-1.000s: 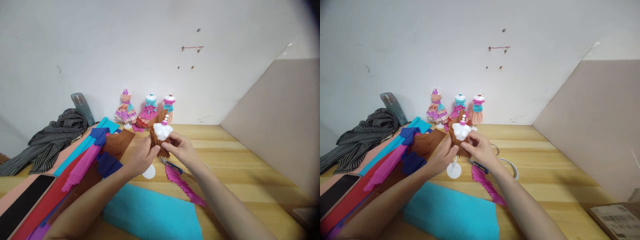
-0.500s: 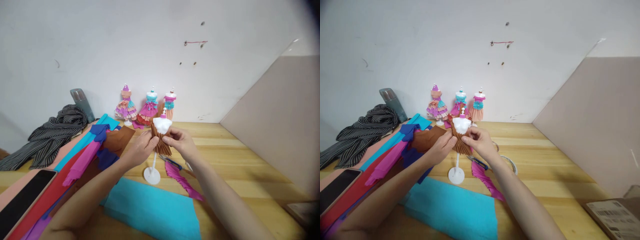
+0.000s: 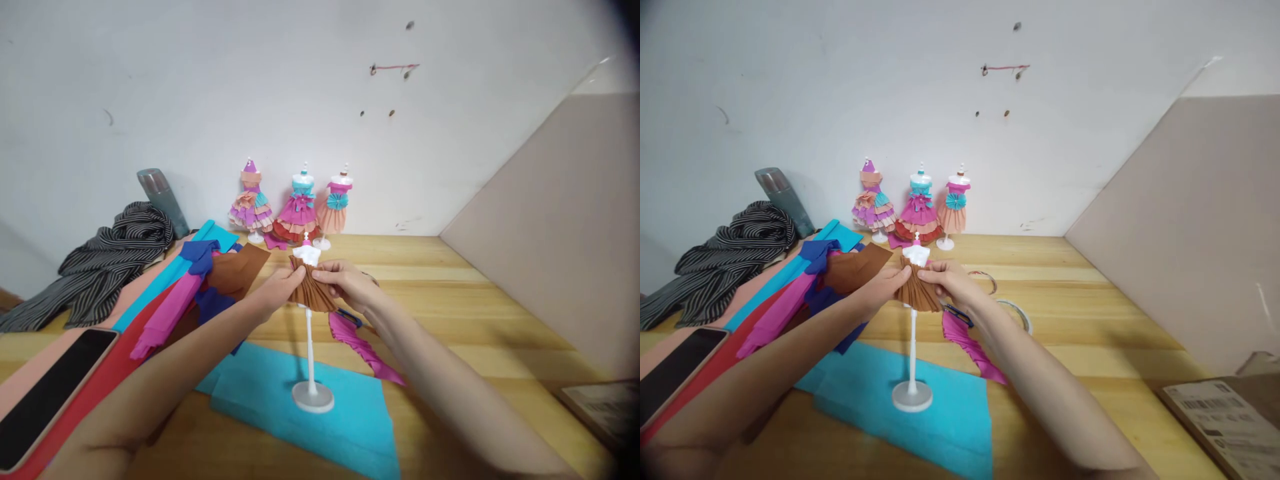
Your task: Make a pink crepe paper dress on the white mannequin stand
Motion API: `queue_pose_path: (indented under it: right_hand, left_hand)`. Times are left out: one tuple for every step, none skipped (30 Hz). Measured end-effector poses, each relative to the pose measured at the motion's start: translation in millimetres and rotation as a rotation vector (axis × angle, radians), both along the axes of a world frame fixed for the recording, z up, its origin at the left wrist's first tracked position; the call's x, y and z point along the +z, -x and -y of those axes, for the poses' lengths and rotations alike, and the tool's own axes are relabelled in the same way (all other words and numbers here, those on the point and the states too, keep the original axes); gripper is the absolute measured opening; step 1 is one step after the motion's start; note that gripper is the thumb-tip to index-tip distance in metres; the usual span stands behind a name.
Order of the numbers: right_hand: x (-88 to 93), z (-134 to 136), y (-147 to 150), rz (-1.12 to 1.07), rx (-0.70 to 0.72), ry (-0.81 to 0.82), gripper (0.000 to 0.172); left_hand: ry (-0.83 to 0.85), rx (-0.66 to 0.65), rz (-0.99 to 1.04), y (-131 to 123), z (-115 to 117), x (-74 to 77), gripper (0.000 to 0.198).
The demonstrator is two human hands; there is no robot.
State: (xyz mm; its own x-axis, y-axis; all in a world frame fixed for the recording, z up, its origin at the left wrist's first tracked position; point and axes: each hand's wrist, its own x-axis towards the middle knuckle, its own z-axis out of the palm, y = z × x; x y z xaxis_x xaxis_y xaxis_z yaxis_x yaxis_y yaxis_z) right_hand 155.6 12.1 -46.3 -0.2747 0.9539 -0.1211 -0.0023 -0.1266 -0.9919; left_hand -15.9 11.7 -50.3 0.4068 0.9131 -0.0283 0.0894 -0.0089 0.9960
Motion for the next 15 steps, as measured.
queue_pose_path:
  right_hand:
    - [-5.1,0.0,1.8,0.006,0.000,0.024,0.039]
    - [-10.1,0.0,3.6,0.013,0.001,0.048,0.039]
    - [-15.0,0.0,5.4,0.022,0.002,0.072,0.038]
    - [-19.5,-0.3,7.3,0.031,0.003,0.093,0.038]
    - [-23.6,-0.7,9.1,0.039,0.003,0.111,0.038]
    - [-27.1,-1.3,10.9,0.047,0.003,0.125,0.038]
    - [-30.1,-2.0,12.6,0.054,0.003,0.137,0.039]
    - [-32.6,-2.8,14.1,0.061,0.004,0.148,0.039]
    - [-34.7,-3.6,15.4,0.067,0.003,0.157,0.038]
    - [-36.4,-4.2,16.5,0.073,0.003,0.165,0.038]
    - [-37.8,-4.6,17.3,0.079,0.003,0.171,0.038]
    - [-38.8,-4.9,17.9,0.085,0.005,0.174,0.038]
    - [-39.7,-4.9,18.2,0.091,0.006,0.175,0.038]
    - [-40.5,-4.8,18.4,0.098,0.007,0.174,0.038]
    - [-41.1,-4.7,18.6,0.106,0.007,0.169,0.038]
  left_hand:
    - [0.071,0.007,-0.004,1.4,1.0,-3.9,0.047]
    - [0.141,0.016,-0.012,3.0,1.8,-7.9,0.047]
    - [0.202,0.028,-0.022,4.7,2.4,-12.0,0.047]
    - [0.244,0.041,-0.030,6.5,2.7,-16.1,0.047]
    - [0.279,0.052,-0.035,8.2,2.9,-20.1,0.047]
    - [0.312,0.059,-0.037,9.8,2.9,-23.8,0.047]
    - [0.340,0.064,-0.036,11.3,2.8,-27.2,0.047]
    - [0.361,0.066,-0.030,12.4,2.7,-30.2,0.048]
    - [0.378,0.066,-0.021,13.4,2.6,-32.9,0.049]
    - [0.393,0.064,-0.011,14.0,2.7,-35.1,0.049]
    - [0.406,0.061,-0.001,14.4,2.8,-37.0,0.049]
    - [0.417,0.056,0.008,14.7,3.1,-38.6,0.050]
    - [0.427,0.051,0.016,14.9,3.4,-40.0,0.049]
    - [0.436,0.046,0.021,15.2,3.7,-41.1,0.050]
    - [0.442,0.042,0.026,15.4,4.0,-42.1,0.050]
